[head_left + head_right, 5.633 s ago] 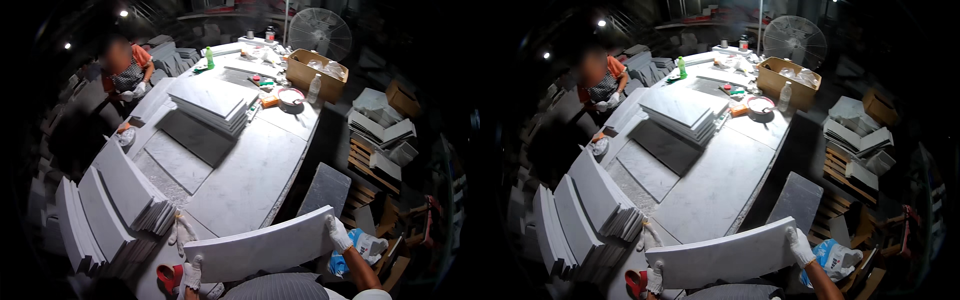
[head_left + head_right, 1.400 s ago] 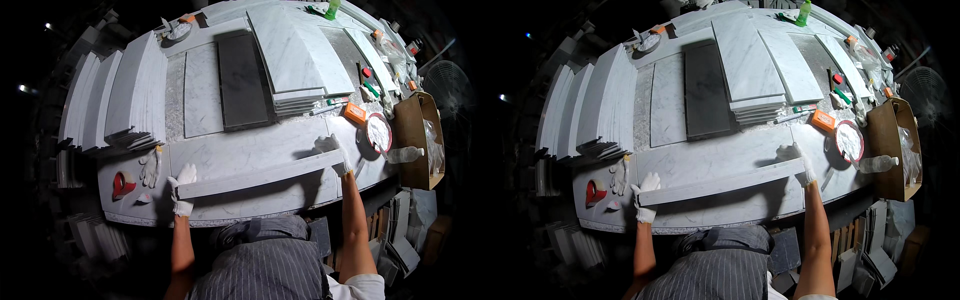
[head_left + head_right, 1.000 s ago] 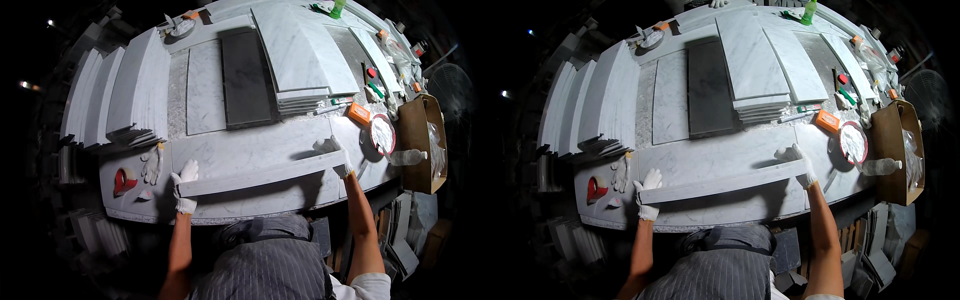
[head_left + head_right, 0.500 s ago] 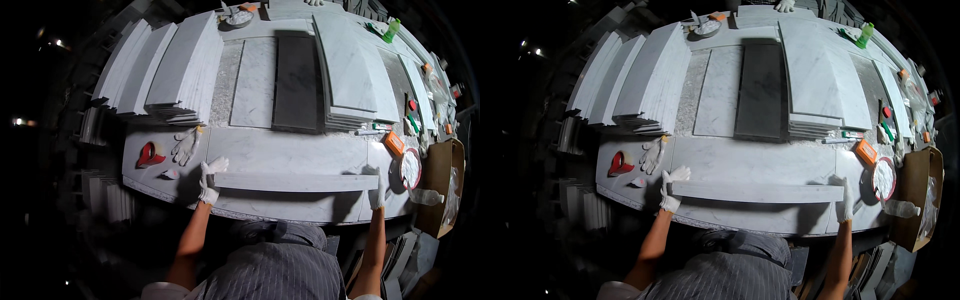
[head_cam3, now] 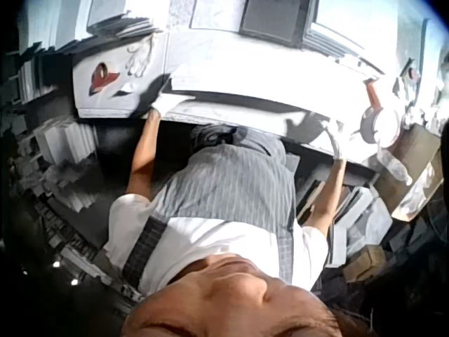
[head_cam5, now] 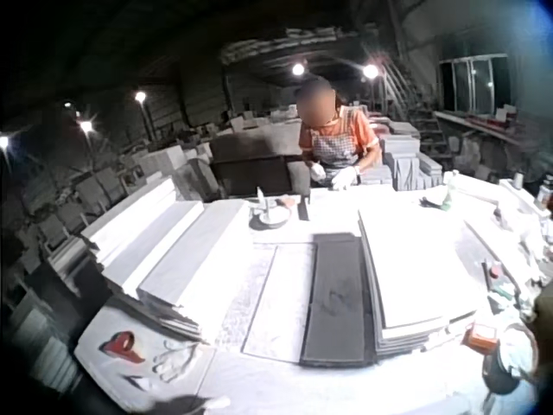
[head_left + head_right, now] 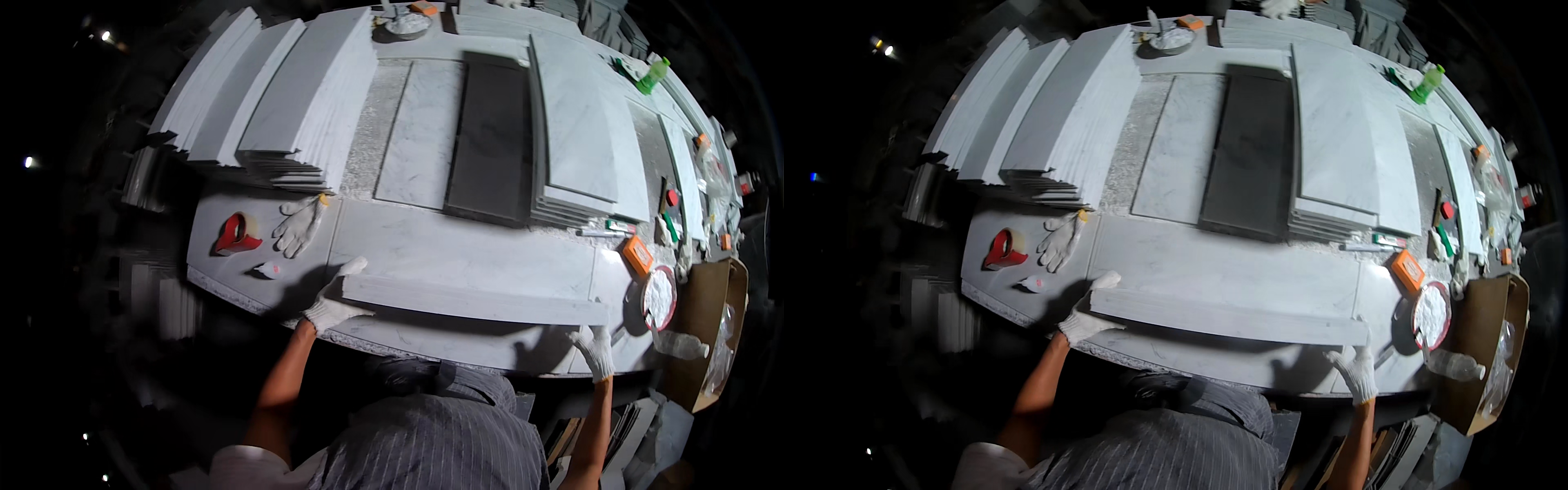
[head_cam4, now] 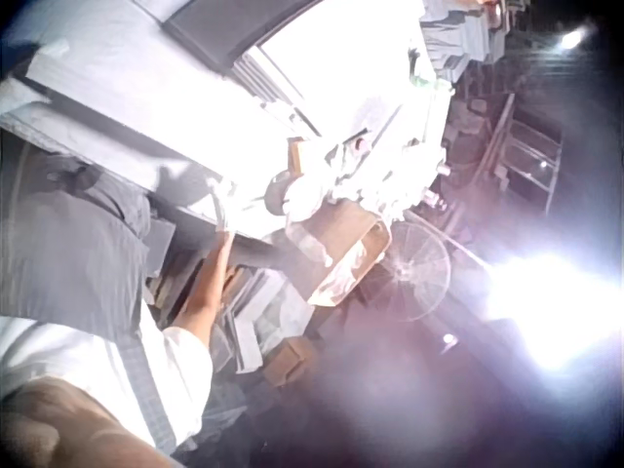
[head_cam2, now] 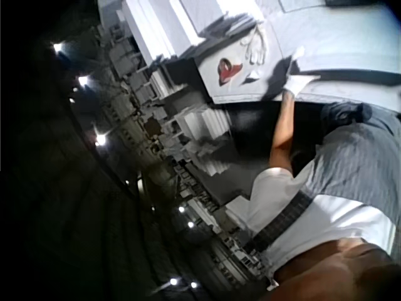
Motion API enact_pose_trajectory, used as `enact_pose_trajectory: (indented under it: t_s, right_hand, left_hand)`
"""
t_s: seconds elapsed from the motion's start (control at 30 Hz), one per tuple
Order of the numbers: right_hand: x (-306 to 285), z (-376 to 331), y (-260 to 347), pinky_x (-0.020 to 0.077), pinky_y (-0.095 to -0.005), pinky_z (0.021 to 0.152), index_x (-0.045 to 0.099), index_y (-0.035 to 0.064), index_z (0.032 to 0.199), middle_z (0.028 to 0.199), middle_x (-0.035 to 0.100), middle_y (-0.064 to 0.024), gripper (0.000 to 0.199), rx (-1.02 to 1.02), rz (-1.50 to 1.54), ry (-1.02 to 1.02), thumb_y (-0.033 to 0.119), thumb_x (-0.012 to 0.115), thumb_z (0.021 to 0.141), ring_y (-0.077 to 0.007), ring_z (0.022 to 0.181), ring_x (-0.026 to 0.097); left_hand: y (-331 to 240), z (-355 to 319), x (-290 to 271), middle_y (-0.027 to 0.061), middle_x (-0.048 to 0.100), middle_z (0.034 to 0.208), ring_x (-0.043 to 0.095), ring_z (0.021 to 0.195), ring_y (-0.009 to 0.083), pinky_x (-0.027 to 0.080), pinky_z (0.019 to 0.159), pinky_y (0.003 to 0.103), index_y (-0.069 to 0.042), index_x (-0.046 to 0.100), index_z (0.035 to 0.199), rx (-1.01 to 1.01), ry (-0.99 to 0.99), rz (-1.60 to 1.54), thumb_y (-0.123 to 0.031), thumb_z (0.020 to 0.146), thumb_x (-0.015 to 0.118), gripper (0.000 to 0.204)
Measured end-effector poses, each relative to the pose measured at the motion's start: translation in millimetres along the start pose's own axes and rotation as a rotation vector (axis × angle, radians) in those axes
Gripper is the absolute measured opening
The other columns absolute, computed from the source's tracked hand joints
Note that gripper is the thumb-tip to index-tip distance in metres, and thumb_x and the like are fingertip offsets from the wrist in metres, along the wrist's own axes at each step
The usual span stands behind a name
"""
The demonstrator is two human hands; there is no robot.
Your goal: The person picks up white rectangular tiles from a stack, places them on a workbench, and applies glue to the edges using a small bottle. The person then uses a metal tool to spread the glue along the tile edges. Another person is visible working at a separate table in the background.
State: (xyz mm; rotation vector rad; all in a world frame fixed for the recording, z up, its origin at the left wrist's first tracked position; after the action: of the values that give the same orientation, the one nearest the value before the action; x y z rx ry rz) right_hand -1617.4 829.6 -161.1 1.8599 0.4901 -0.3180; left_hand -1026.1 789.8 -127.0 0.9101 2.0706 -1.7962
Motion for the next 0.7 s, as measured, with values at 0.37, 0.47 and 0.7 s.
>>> enact_pose_trajectory:
  t_s: [0.37,0.47,0.7]
  right_hand:
    - [-3.5,24.7,40.1,0.0454,-0.0372,0.101,0.034,0.005,0.14,0.133,0.053,-0.015,0.109,-0.21,-0.118,-0.083,0.048,0.089,0.057,-0.0265,0.121,0.055]
    - [2.5,31.3,65.2,0.0499,-0.0335,0.092,0.045,0.0047,0.131,0.126,0.059,-0.0097,0.083,-0.268,-0.239,-0.068,0.037,0.086,0.066,-0.0207,0.11,0.061]
    - [3.2,33.9,73.0,0.0531,-0.0281,0.081,0.055,0.0054,0.118,0.106,0.066,-0.007,0.05,-0.301,-0.008,0.004,0.016,0.077,0.074,-0.0211,0.094,0.066]
  left_hand:
    - [-9.8,20.6,15.2,0.0136,0.053,0.128,0.052,0.12,0.0243,0.043,0.103,0.036,-0.001,0.042,0.135,0.106,-0.076,0.076,-0.009,0.069,0.084,0.079]
    - [1.8,11.3,15.1,0.0117,0.059,0.116,0.058,0.107,0.0204,0.048,0.093,0.033,-0.002,0.051,0.121,0.163,-0.152,0.043,-0.006,0.074,0.079,0.056]
    - [-16.9,1.8,10.6,0.0115,0.062,0.11,0.061,0.102,0.0282,0.05,0.089,0.036,-0.004,0.059,0.111,0.308,-0.114,0.514,-0.015,0.085,0.062,0.028]
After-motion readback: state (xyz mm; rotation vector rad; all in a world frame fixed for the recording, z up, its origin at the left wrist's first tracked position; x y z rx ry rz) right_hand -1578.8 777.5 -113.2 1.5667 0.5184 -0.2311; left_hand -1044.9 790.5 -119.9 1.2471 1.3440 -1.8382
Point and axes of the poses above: each hand's wrist, its own z-axis towards the middle knuckle, its own x-axis out of the palm, y = z × x, the point moved 5 cm from there along z, towards the middle knuckle
